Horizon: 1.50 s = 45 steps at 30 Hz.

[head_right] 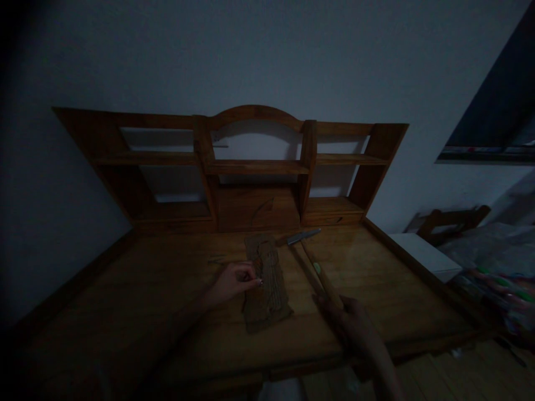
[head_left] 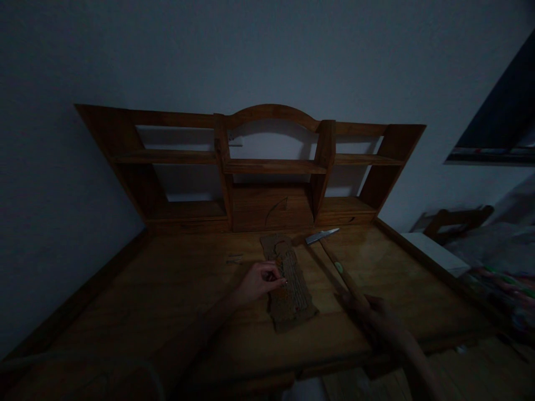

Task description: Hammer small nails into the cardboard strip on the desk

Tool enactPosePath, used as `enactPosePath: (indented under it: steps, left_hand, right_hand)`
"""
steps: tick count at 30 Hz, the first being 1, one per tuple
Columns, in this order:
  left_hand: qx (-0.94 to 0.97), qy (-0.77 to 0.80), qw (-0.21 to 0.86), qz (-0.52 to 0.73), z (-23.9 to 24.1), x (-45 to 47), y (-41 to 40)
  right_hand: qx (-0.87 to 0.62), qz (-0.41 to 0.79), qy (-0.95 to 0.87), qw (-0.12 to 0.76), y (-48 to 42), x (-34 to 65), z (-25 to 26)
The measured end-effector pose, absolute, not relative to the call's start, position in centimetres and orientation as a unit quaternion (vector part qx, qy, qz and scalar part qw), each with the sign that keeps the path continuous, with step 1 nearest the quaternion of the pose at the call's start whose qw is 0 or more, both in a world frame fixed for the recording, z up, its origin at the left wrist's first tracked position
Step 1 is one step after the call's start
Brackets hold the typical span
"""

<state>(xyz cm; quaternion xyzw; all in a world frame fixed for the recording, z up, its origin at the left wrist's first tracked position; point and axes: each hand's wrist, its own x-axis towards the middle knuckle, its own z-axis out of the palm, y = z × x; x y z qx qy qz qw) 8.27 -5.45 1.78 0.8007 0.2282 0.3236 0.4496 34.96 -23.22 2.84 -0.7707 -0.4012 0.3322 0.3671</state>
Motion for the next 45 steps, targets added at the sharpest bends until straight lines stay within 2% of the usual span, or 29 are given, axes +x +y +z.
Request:
enactPosePath:
  steps: [3,11,21,29,31,35,38,41,45]
  left_hand:
    - [0.804,0.221,0.452,0.317,1.6,8.3,-5.3]
    - [0.808,0.229,0.448,0.307,1.6,8.4,-5.3]
    - [0.793,0.228,0.469,0.316,0.6,8.5,-4.9]
    - [0.786,0.232,0.477,0.317,0.5,8.5,-4.9]
    - [0.788,0.228,0.475,0.318,0.6,8.5,-4.9]
    - [0.791,0.221,0.468,0.325,0.6,8.6,-4.9]
    - [0.788,0.228,0.471,0.325,0.5,8.7,-4.9]
    - [0.787,0.219,0.473,0.33,0.3,8.6,-4.8]
    - [0.786,0.229,0.47,0.328,-0.1,8.6,-4.7]
  right_hand:
    - [-0.752,0.368,-0.396,0.377,-23.2,34.8,3.2]
    - [-0.77,0.362,-0.397,0.346,-23.1,35.2,2.9]
    - [-0.782,0.302,-0.434,0.329,-23.1,35.8,1.7]
    - [-0.817,0.155,-0.468,0.3,-24.4,35.9,1.0]
    - [-0.822,0.092,-0.504,0.249,-25.5,36.7,0.9]
    - [-0.838,-0.055,-0.537,0.082,-27.5,38.2,0.8]
    - [-0.799,-0.108,-0.591,0.024,-28.5,38.2,1.1]
    - [-0.76,-0.174,-0.626,0.021,-29.0,37.4,1.8]
    - [-0.737,-0.201,-0.641,0.074,-29.3,36.5,2.6]
